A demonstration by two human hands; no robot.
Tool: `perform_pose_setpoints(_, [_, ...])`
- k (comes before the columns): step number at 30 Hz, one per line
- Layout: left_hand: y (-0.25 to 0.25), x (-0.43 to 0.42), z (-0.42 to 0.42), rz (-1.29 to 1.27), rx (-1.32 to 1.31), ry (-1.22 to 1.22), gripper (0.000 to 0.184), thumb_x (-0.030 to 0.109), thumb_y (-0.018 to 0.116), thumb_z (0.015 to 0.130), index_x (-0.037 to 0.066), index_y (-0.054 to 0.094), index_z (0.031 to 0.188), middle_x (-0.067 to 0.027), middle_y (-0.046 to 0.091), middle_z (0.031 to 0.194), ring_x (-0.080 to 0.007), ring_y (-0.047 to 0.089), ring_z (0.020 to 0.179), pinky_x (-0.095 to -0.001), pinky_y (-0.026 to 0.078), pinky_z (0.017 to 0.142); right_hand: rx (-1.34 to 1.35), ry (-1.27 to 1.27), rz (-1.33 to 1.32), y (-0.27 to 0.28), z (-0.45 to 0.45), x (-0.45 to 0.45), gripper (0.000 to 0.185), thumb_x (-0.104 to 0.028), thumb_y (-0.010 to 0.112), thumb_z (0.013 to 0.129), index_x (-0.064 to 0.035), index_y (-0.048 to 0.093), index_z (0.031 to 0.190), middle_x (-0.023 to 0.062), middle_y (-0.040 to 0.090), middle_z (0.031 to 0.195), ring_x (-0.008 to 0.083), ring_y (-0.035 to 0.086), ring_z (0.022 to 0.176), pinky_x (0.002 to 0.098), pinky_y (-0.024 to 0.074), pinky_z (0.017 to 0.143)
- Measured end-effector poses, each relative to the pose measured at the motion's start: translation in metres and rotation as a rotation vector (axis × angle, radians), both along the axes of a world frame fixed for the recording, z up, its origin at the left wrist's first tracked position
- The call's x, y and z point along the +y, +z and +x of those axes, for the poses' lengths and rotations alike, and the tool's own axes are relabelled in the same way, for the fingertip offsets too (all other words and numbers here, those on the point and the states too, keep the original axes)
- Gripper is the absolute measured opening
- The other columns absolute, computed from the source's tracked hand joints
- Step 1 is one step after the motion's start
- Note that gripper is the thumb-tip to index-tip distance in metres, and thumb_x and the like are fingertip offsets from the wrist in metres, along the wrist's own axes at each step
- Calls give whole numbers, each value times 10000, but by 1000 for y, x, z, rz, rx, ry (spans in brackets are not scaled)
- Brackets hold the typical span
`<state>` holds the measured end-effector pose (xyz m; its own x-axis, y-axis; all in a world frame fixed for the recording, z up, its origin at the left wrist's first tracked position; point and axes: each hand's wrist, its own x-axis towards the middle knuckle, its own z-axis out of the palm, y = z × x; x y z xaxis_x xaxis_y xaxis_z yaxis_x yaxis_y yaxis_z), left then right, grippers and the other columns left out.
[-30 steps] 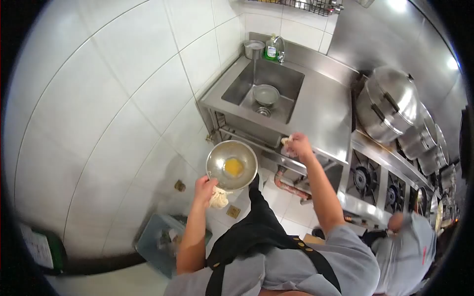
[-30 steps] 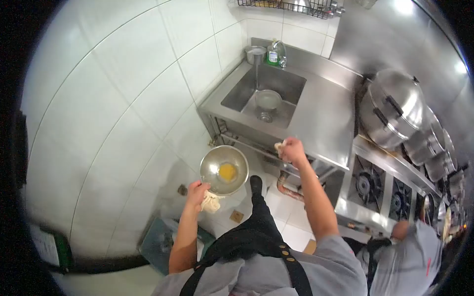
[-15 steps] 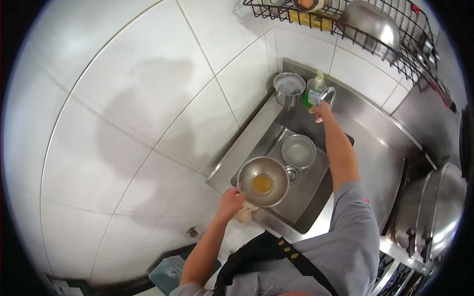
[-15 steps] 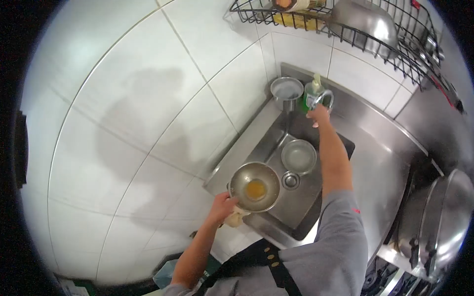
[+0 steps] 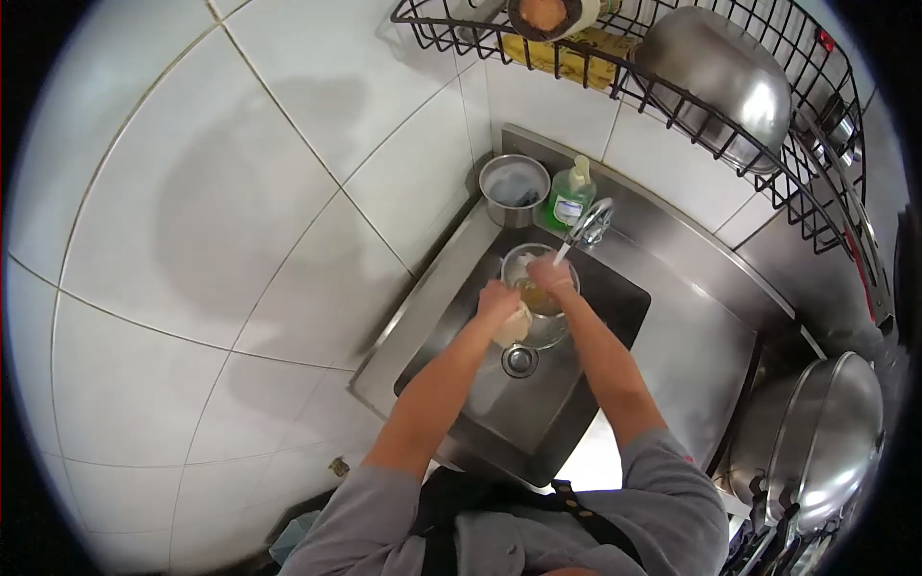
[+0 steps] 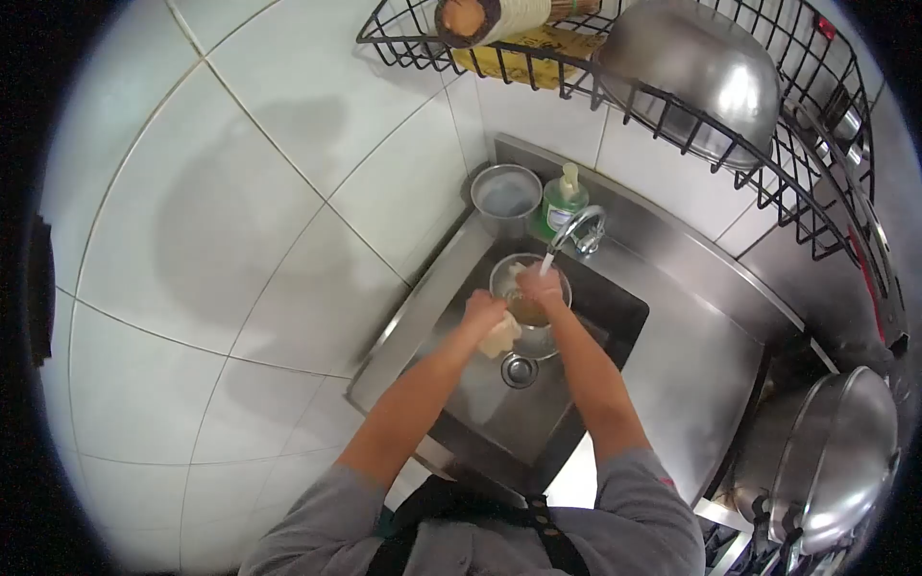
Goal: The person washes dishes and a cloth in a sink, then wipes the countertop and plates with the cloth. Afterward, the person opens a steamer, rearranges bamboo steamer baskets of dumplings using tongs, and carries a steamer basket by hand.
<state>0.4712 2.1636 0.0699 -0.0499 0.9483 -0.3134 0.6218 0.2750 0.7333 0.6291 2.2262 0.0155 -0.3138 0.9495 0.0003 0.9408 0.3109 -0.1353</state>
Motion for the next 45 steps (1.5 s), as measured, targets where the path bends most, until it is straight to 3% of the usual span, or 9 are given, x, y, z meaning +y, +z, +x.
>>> perform_pose_setpoints(5, [5, 20, -1, -36, -136, -15, 325, 184, 604, 698, -83, 599, 882, -208, 613, 937, -280, 623, 826, -373, 501, 682, 273, 12, -404, 22, 8, 8, 168, -198, 556, 725, -57, 647, 738, 158, 649, 865, 315, 629, 799, 405, 502, 684])
perform_pose_setpoints(9, [1, 24, -13, -146, -291, -31, 407, 124, 631, 676, -88, 532, 1009, -180, 600, 911, -254, 608, 782, -361, 500, 653, 70, 57, 191, -63, 15, 17, 140, -157, 605, 659, -58, 654, 746, 128, 656, 769, 265, 643, 719, 351, 497, 610])
perform_pose_setpoints(14, [2, 18, -11, -97, -184, -46, 239, 145, 622, 650, -36, 650, 804, -192, 654, 836, -269, 655, 793, -354, 501, 692, 1, 102, -400, 35, 17, -9, 309, -201, 636, 651, -22, 632, 903, 153, 648, 879, 311, 630, 817, 373, 508, 687])
perform_pose_setpoints(17, [-9, 21, -9, -154, -273, -129, 390, 93, 641, 689, -95, 502, 1001, -151, 582, 895, -208, 599, 730, -361, 497, 596, 292, -445, -239, 53, 16, -32, 334, -179, 608, 670, -77, 610, 988, 138, 634, 963, 312, 619, 850, 381, 502, 750])
perform_pose_setpoints(26, [49, 7, -2, -416, -533, -144, 103, 12, 600, 690, -42, 595, 778, -109, 577, 665, -197, 577, 553, -361, 463, 471, 675, 47, -291, 31, -4, -35, 112, -95, 561, 744, -35, 601, 830, 83, 594, 708, 137, 573, 683, 269, 452, 561])
perform_pose_setpoints(29, [12, 22, -9, -425, -548, -188, 78, 19, 604, 695, -36, 578, 743, -109, 571, 667, -201, 577, 558, -360, 474, 487, 917, -483, -455, 65, -11, -34, 104, -93, 570, 740, -31, 605, 815, 87, 596, 698, 144, 582, 704, 273, 458, 569])
perform_pose_setpoints(34, [19, 23, -22, -149, -421, -12, 82, 35, 599, 686, -36, 576, 719, -118, 569, 652, -210, 585, 596, -355, 476, 512, 306, 382, -115, 22, 9, -50, 237, -96, 556, 712, -91, 632, 937, 163, 635, 839, 322, 622, 757, 388, 500, 682])
perform_pose_setpoints(41, [23, 39, -16, -217, -226, -152, 184, 56, 602, 647, -90, 616, 758, -192, 633, 792, -248, 631, 785, -365, 505, 617, 839, 94, -237, 6, -25, -47, 268, -185, 588, 755, -87, 602, 1004, 196, 620, 907, 328, 589, 919, 416, 459, 803])
perform_pose_setpoints(45, [23, 49, -35, -119, 183, -337, 273, 131, 557, 687, -33, 649, 885, -225, 620, 995, -365, 599, 941, -406, 497, 757, 209, 432, 46, -18, 19, -43, 264, -155, 573, 740, -71, 610, 988, 177, 628, 892, 332, 588, 896, 386, 456, 809])
